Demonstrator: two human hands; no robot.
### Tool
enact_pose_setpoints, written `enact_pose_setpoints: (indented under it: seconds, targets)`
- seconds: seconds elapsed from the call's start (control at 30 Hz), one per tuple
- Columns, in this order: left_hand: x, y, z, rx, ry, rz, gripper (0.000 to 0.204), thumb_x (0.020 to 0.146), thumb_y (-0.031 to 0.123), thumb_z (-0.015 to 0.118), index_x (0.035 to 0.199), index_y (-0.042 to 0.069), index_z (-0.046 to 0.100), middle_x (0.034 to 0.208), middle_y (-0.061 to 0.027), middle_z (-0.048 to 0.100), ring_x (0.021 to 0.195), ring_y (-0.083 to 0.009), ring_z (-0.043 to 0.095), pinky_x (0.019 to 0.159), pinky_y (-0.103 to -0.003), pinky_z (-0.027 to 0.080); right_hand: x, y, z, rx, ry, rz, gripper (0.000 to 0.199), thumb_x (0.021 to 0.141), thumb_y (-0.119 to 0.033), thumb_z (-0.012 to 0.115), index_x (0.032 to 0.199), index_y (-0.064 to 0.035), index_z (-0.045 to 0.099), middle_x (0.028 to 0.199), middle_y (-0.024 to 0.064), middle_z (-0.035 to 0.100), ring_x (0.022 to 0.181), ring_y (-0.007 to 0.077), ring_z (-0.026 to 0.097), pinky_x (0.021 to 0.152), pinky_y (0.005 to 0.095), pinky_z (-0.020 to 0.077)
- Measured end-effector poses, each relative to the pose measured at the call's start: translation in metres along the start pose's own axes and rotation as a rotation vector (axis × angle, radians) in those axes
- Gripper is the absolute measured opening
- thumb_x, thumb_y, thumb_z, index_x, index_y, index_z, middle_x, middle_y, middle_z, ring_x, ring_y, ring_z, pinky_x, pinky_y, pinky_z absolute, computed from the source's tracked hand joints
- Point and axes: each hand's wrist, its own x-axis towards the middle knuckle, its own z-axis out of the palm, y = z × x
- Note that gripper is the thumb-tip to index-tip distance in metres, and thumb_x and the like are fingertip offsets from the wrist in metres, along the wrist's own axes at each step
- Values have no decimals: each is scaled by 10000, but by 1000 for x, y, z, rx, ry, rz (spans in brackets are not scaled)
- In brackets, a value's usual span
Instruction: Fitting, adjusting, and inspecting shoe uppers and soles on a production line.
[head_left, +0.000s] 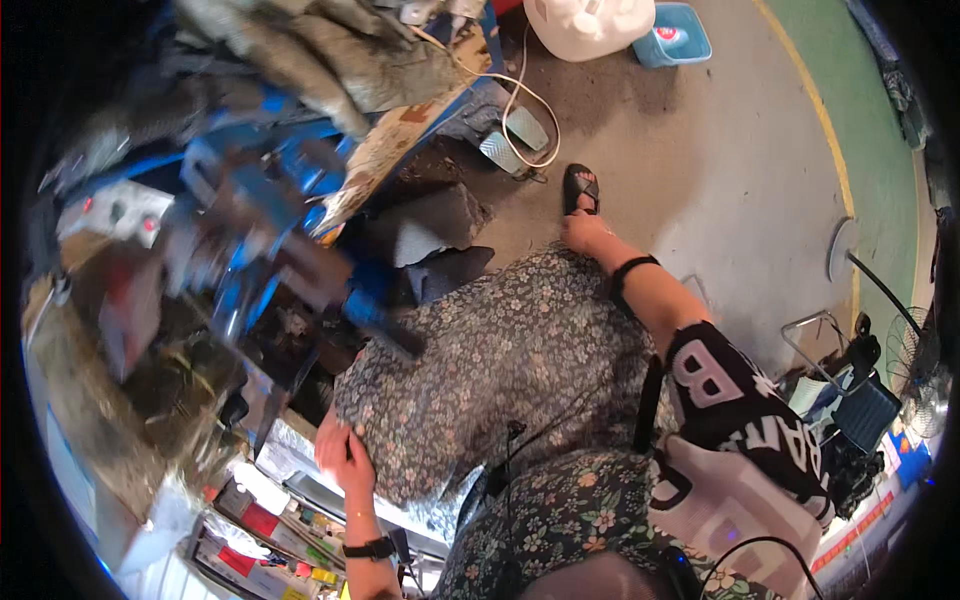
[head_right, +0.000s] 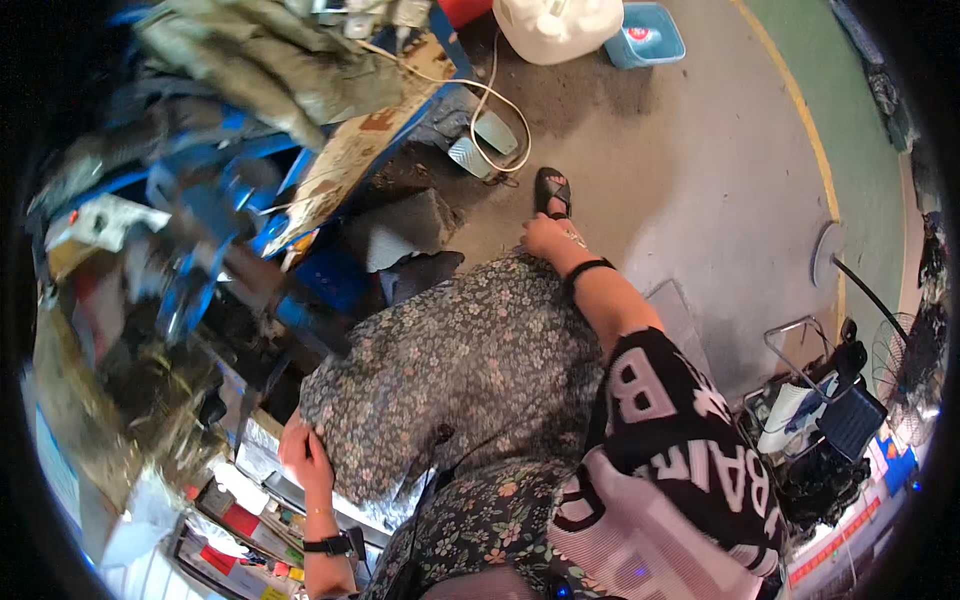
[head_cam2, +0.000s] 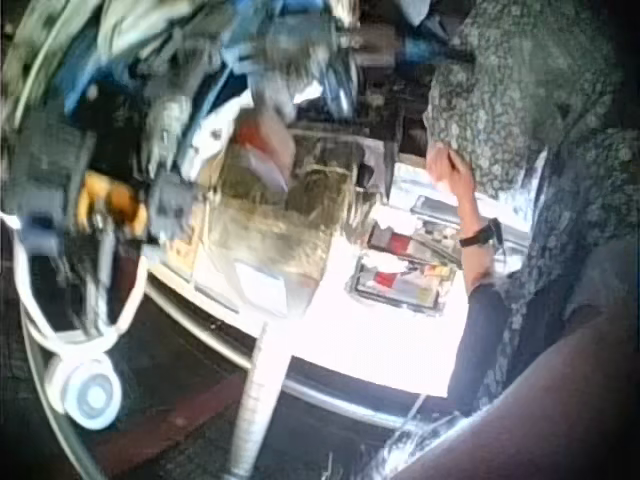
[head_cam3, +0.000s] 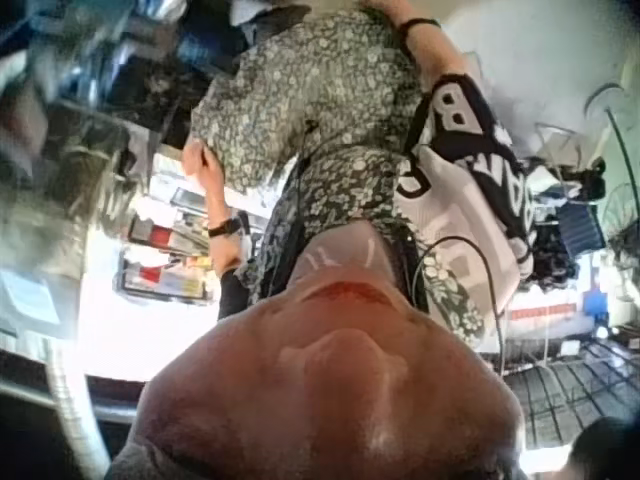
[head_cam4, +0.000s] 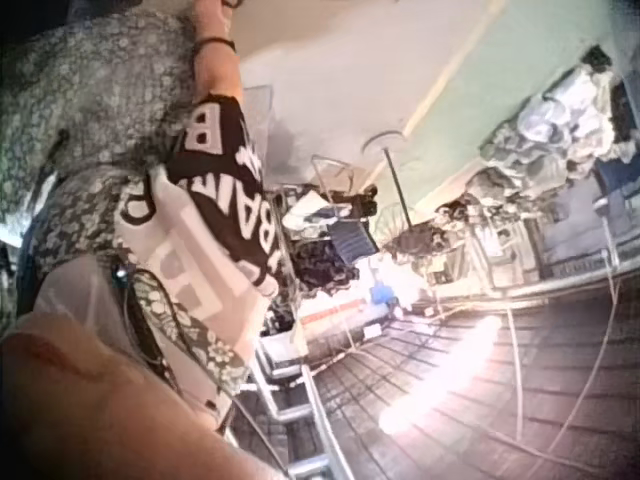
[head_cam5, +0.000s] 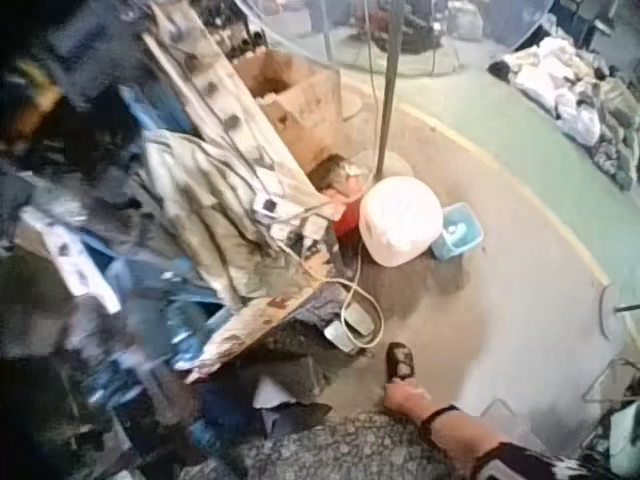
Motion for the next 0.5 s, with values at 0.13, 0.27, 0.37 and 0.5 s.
enact_pose_setpoints:
  seconds: [0.13,0.27,0.37,0.5]
  targets:
    - [-5,0,-11,2,-128,-20,139,865,96,636,931,-25,653,997,-177,673,907,-366,610,831,-442,475,68,29,47,203,-28,218,447,871,-326,597,1250,-89,570,1328,154,503,1183,348,521,962,450,468]
    - [0,-15,-29,93,-159,197,166,905,119,587,993,-21,580,924,-165,623,910,-349,583,819,-452,453,119,13,62,231,-78,265,485,866,-312,606,1300,-106,538,1422,168,395,1231,358,471,964,461,458]
    - [46,51,-56,218,-338,-170,145,887,123,574,917,-4,637,914,-175,640,850,-375,578,783,-457,425,128,22,51,289,-65,275,405,924,-183,480,1310,-75,535,1501,166,285,1302,339,407,1042,440,388]
    - [97,66,-48,207,-430,16,288,959,205,520,872,-37,651,788,-172,649,640,-331,586,609,-427,479,167,46,64,109,-272,311,443,936,-208,455,1362,-94,495,1582,146,186,1354,326,360,1063,448,364]
